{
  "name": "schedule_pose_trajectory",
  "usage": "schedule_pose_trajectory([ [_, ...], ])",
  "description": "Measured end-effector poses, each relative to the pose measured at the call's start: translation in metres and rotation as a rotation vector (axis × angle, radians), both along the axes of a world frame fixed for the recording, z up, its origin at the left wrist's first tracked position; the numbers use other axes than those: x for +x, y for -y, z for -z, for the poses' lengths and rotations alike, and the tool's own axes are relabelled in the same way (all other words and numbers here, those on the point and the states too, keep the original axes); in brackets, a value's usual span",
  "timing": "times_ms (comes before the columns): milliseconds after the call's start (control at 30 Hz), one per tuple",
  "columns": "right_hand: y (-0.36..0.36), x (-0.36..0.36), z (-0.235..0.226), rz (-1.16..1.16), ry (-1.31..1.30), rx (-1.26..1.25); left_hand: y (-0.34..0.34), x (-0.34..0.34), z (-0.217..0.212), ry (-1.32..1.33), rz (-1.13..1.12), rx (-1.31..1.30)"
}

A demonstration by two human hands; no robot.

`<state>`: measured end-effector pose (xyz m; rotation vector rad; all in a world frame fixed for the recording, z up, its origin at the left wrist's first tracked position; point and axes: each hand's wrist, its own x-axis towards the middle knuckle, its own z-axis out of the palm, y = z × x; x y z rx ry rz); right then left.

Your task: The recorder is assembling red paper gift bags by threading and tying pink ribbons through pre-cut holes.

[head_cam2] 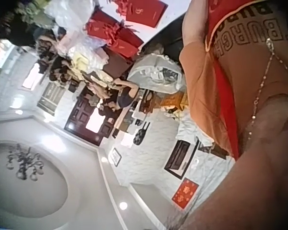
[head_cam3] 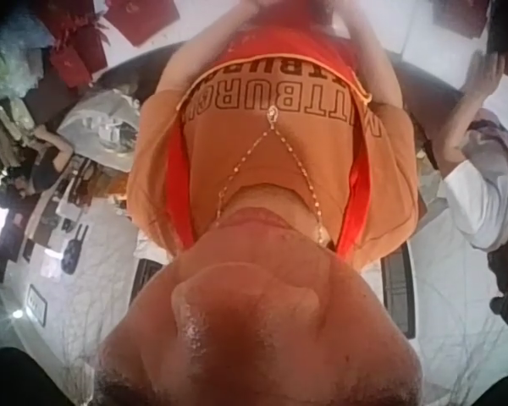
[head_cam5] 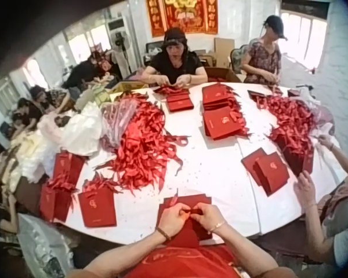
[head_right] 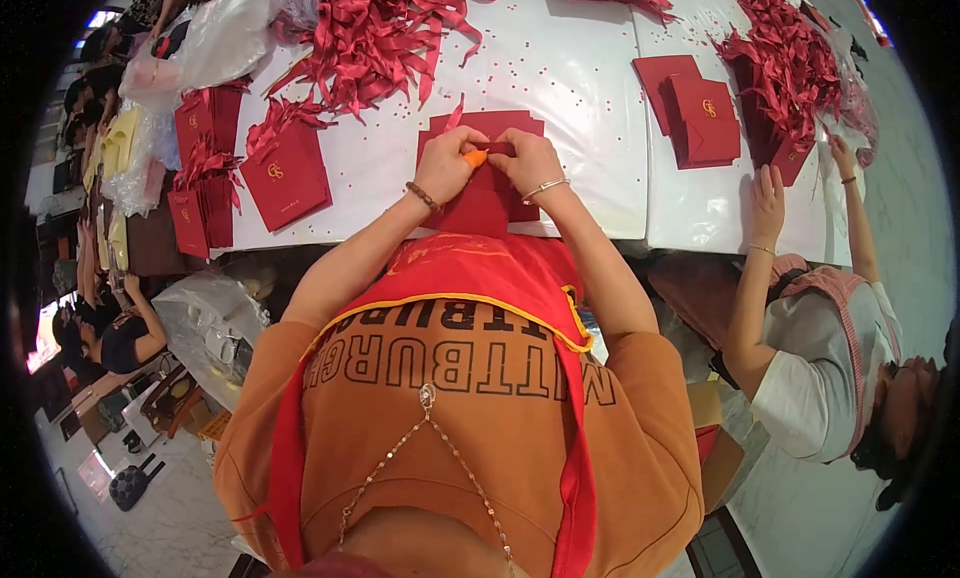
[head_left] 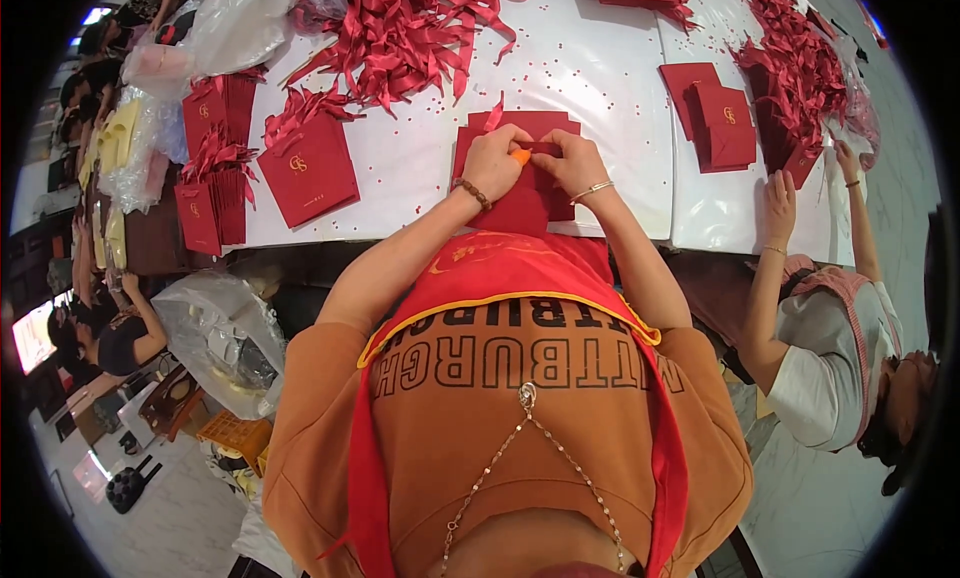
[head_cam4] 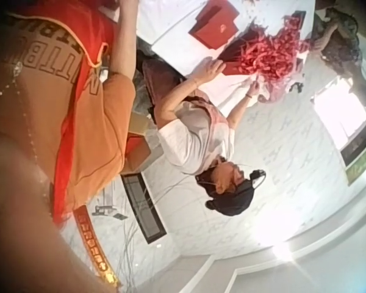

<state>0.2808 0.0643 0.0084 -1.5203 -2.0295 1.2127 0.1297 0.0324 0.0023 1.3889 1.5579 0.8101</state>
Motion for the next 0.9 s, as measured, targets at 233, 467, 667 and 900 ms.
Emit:
schedule_pose_trajectory([
  [233,0.004,-0.002,-0.014,-0.017,0.03,-0.066,0.008,0.011,0.004,0.098,-0.179,0.063],
  [467,0.004,0.005,-0.005,-0.142,-0.002,0.059,0.0,-0.015,-0.018,-0.602,0.25,0.434],
  [667,0.006,-0.009,-0.015,-0.254,0.007,0.2,-0.06,-0.053,-0.018,-0.202,0.697,-0.181],
  [900,0.006,-0.012,-0.013,-0.263,-0.014,0.283,-0.083,-0.048,-0.029,-0.171,0.859,-0.52],
])
